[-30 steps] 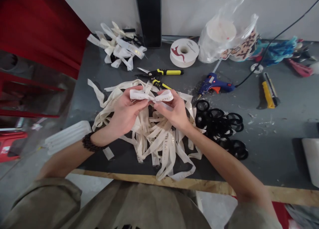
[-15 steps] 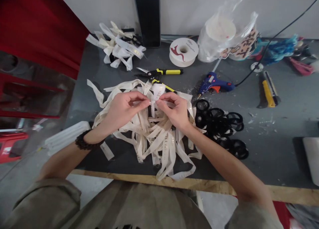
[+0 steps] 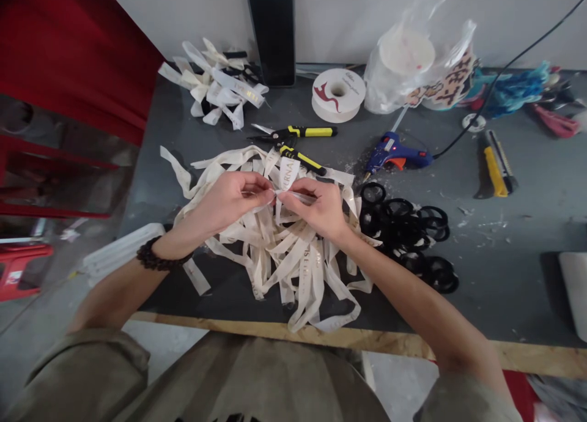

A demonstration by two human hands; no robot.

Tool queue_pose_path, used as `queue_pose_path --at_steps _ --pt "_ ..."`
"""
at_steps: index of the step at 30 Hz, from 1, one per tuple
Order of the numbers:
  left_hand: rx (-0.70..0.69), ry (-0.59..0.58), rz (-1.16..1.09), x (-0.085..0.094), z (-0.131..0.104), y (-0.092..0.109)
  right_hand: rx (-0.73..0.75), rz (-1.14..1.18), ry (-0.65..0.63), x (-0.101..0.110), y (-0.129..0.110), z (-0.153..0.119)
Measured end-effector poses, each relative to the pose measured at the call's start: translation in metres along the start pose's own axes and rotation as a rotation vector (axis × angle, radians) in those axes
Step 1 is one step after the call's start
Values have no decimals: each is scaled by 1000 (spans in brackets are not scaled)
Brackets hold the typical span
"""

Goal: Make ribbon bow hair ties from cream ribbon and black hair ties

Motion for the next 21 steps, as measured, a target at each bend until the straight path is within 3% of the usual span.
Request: queue_pose_path --at_steps 7,21 --pt "-68 68 321 -1 -3 9 42 -77 -8 0 0 0" --pt "-15 -35 255 7 -1 10 44 -50 -27 0 -5 0"
Point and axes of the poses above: each hand's wrist, its own z-axis towards the middle knuckle, its own x-axis out of the back of the hand, y = z × x, the point moved 4 cm from there along z, towards the middle knuckle, and after that the axes turned 10 degrees about -y, right-handed, at the moved point
